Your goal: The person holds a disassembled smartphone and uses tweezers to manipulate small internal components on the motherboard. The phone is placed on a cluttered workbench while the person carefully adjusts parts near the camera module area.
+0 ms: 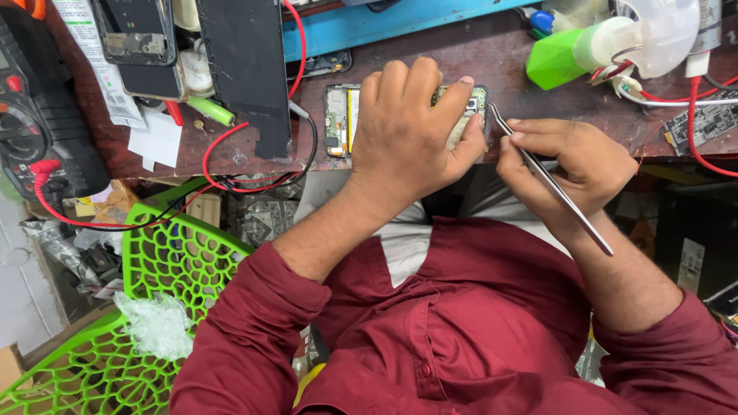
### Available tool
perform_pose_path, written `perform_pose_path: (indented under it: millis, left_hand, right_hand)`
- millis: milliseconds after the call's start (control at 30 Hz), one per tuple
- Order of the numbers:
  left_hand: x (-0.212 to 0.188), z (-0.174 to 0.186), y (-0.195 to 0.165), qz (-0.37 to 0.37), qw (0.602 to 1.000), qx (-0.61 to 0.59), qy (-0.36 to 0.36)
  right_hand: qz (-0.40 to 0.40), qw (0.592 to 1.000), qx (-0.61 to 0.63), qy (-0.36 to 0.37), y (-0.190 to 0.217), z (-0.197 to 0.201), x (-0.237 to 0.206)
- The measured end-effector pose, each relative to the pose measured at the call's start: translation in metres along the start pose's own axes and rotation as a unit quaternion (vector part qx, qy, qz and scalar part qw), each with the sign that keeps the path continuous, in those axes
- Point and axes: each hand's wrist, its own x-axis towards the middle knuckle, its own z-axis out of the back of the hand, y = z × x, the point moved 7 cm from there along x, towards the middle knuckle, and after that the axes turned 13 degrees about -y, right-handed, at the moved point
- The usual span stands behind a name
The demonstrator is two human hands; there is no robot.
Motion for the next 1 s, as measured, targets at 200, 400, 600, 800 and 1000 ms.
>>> perform_pose_path:
  millis: [200, 400, 600, 800, 1000]
  left_hand:
    - [0.001, 0.000, 0.000, 0.003, 1.000, 0.002, 0.001]
    - [0.001, 0.000, -0.001, 0.004, 1.000, 0.001, 0.000]
    - [0.001, 0.000, 0.000, 0.002, 1.000, 0.005, -0.003]
    - [0.001, -0.001, 0.000, 0.002, 1.000, 0.003, -0.003]
    - [0.000, 0.000, 0.000, 0.006, 1.000, -0.003, 0.001]
  right_hand:
    - [-0.097, 0.991, 0.092, -0.024, -0.012, -0.003, -0.010]
    - [-0.148, 0.977, 0.153, 0.006, -0.027, -0.005, -0.028]
    - [-0.141, 0.979, 0.148, 0.006, -0.033, -0.004, -0.034]
    - [-0.096, 0.986, 0.134, 0.007, -0.030, -0.003, -0.031]
    - [-0.102, 0.983, 0.154, -0.025, -0.034, -0.004, -0.031]
